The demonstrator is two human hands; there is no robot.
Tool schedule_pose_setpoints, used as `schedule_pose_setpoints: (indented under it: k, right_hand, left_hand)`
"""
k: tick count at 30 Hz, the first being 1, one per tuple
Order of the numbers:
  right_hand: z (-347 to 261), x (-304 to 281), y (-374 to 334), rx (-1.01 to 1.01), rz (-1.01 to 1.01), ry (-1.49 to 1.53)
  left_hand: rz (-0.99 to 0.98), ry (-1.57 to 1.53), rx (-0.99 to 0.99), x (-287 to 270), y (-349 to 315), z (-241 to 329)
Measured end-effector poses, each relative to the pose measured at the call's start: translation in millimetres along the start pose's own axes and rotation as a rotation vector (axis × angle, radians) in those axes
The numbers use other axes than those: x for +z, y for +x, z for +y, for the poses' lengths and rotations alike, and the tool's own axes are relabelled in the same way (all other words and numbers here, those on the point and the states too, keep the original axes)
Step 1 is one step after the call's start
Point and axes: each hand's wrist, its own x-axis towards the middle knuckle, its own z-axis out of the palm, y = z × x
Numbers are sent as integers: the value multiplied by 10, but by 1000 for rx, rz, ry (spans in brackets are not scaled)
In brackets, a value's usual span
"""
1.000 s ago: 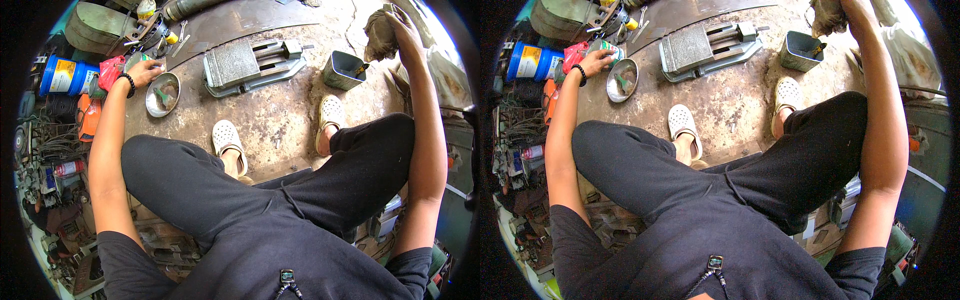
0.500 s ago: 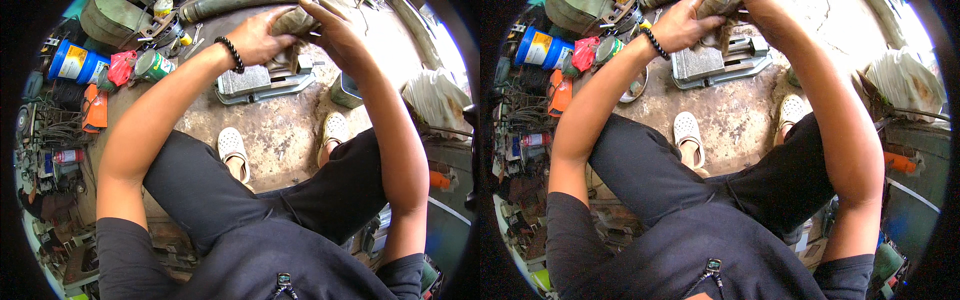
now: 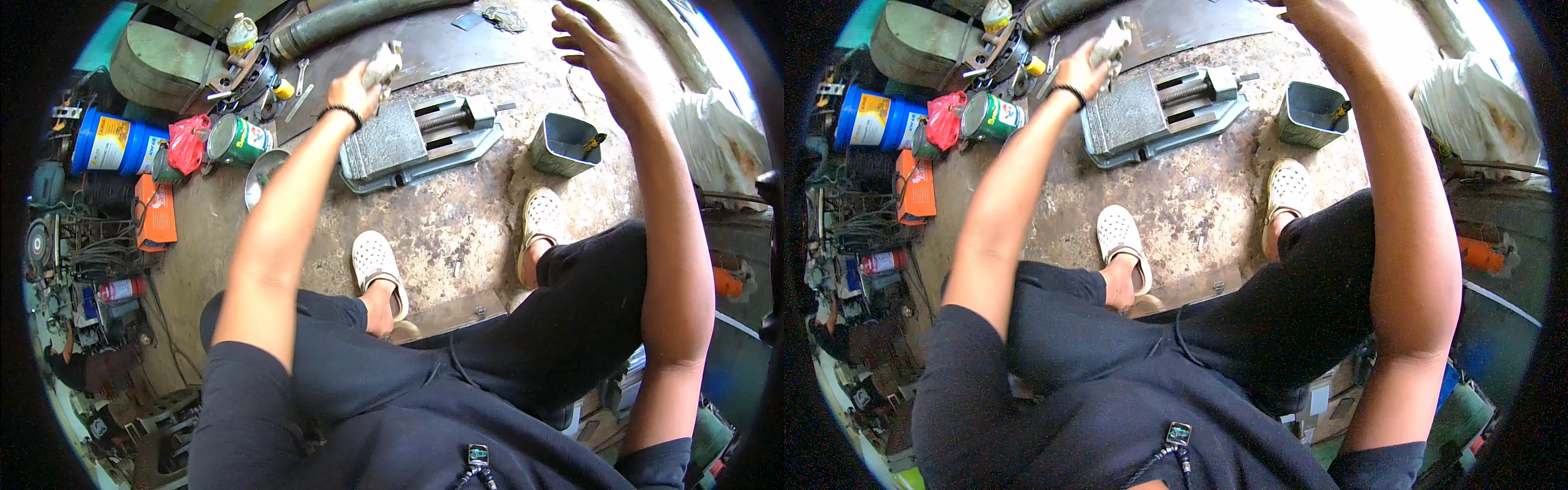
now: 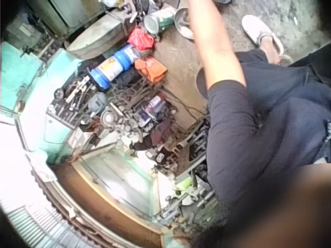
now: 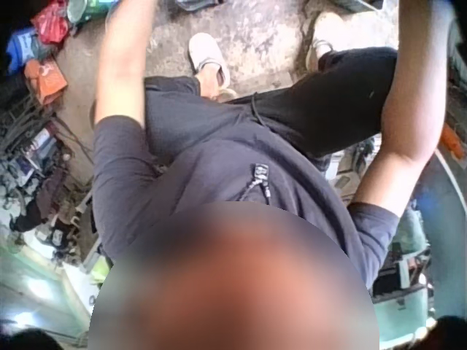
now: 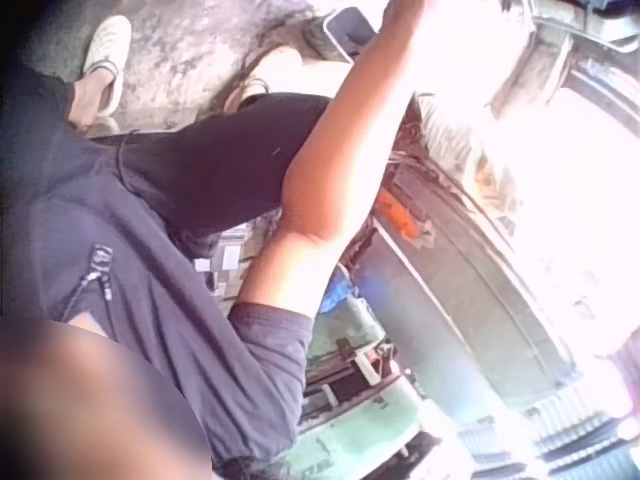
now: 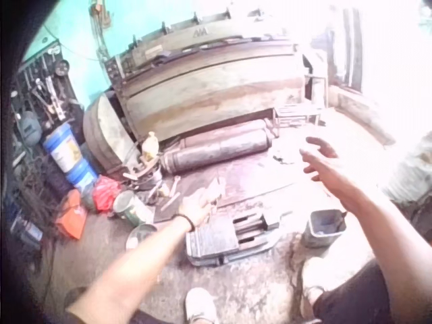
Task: The person paints a metal vise with a brush using paint from a small container, then wipes the vise with a cloth. The person repeats the painting and wiping actions on the same vise multiple times.
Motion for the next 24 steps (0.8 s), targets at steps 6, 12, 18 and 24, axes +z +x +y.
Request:
schedule_pose_setpoints:
  k: [6,12,18,24]
  right_hand:
    - [74,-75,96,-8,-67,-4]
    - [236,-88,240,-25,-100,-29]
    - [362,-19,228,-74,-277,-228]
    - [371,-404,204,74,-206,-87]
  left_hand:
    - [-413,236,-397,947,-540,-240]
    - [-655,288,-261,1006,-1094,205]
    - [-1005,341,361,220,-898,764]
    - [-234,192,468,-1690,-837,584]
